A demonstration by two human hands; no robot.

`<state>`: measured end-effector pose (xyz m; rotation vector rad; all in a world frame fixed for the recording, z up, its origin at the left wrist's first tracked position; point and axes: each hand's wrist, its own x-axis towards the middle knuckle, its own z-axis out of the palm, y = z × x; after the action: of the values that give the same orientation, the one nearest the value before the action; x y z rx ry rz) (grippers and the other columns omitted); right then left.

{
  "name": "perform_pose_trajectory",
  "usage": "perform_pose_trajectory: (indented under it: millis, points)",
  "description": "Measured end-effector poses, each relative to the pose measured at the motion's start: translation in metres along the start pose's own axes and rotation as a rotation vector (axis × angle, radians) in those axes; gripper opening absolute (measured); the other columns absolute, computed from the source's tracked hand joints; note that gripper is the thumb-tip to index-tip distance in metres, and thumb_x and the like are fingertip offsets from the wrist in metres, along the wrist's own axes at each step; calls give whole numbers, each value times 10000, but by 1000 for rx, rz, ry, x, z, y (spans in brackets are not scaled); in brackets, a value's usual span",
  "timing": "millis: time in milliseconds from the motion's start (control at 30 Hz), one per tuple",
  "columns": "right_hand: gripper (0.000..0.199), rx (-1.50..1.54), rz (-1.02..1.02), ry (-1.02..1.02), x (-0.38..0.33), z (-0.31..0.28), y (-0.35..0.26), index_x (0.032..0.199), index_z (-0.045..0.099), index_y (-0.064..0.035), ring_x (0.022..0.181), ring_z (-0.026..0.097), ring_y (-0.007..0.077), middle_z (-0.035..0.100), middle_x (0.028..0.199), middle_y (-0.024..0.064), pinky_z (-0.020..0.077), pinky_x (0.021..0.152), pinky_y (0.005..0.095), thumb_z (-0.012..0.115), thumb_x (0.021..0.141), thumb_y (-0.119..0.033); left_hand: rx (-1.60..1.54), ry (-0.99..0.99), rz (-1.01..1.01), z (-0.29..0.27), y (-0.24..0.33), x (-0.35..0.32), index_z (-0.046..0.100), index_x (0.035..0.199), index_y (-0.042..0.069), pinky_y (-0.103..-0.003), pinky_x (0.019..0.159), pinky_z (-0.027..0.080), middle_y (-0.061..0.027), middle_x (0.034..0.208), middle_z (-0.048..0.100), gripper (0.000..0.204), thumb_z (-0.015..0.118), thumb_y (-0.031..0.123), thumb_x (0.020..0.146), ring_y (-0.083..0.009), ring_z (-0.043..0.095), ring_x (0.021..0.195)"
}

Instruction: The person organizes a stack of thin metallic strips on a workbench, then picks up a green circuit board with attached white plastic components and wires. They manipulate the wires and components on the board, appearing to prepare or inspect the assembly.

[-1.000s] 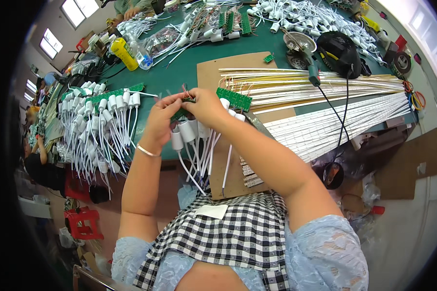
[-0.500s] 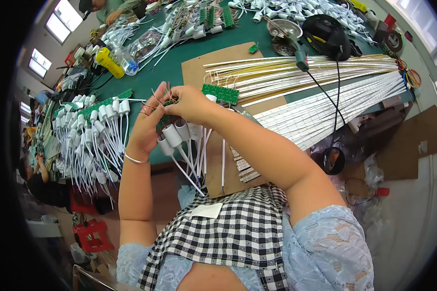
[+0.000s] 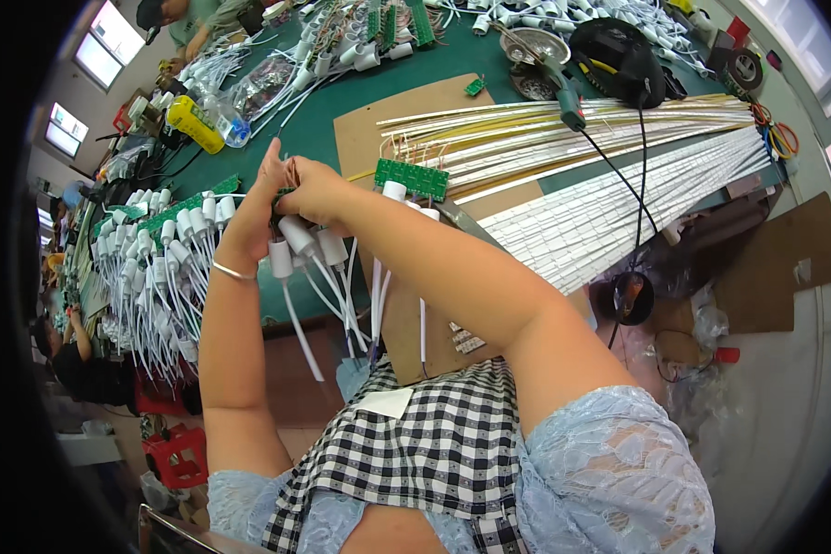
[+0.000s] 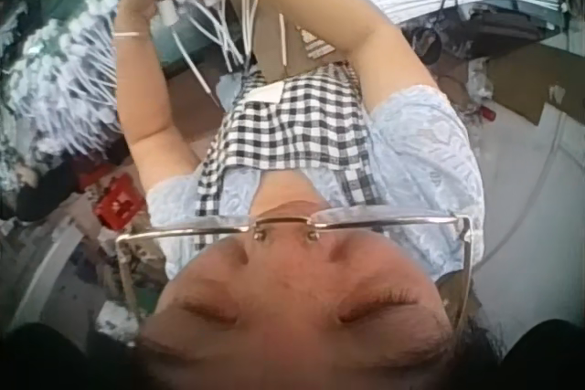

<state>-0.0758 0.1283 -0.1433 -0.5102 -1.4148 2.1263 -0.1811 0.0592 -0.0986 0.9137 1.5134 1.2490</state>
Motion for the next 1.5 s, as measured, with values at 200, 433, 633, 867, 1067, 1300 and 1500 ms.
perform_pose_trajectory:
  millis: [200, 433, 633, 867, 1067, 1300, 1500]
  points:
    - [184, 175, -190, 152, 55, 19, -44, 979, 615, -20, 759, 610, 131, 658, 862, 64, 519, 657, 298, 705, 826, -69, 194, 176, 283, -4, 77, 40, 80, 1538, 136, -418, 1114, 250, -195, 1538, 245, 953, 535, 644, 874, -302, 257, 1409]
    - [108, 319, -270, 670, 179, -69, -13, 904, 584, -37, 752, 606, 198, 624, 837, 88, 536, 625, 408, 660, 827, -33, 1250, 248, 721, -30, 19, 91, 418, 1417, 85, -459, 1122, 277, -210, 1448, 401, 662, 655, 328, 849, -372, 342, 1368]
    - [347, 103, -275, 619, 224, -211, 14, 1069, 613, -36, 861, 617, 227, 654, 991, 96, 496, 784, 392, 740, 813, -232, 1526, 228, 529, -19, -68, 129, 388, 1440, 275, -663, 1071, 227, -106, 1542, 257, 642, 653, 343, 859, -431, 213, 1407]
    - [644, -346, -217, 425, 59, -124, -105, 1349, 469, 19, 1341, 379, 320, 416, 1442, 206, 287, 1089, 453, 644, 883, -390, 1145, -51, 477, 5, -29, 63, 605, 1211, 113, -488, 908, 442, -137, 1166, 627, 419, 641, 319, 848, -328, 579, 1081]
    - [328, -1854, 20, 370, -104, -111, -116, 929, 731, -107, 853, 604, 282, 671, 802, 112, 436, 783, 454, 645, 849, -413, 857, -179, 137, 70, -28, 37, 668, 1075, 41, -361, 722, 508, -118, 900, 698, 358, 601, 344, 896, -246, 663, 817]
    - [330, -1560, -516, 461, -128, -131, -34, 973, 714, -69, 835, 611, 291, 672, 906, 137, 446, 801, 439, 663, 845, -370, 108, -348, 111, 68, -26, 41, 578, 1059, 44, -270, 719, 496, -50, 942, 626, 225, 666, 151, 882, -117, 589, 810]
    - [315, -57, -7, 53, -124, -65, -75, 1213, 512, -17, 827, 612, 147, 623, 999, 57, 506, 754, 294, 554, 968, -210, -283, -453, 62, 36, 10, -22, 517, 1024, 87, -272, 758, 508, -36, 985, 630, 161, 617, 176, 934, -110, 606, 846]
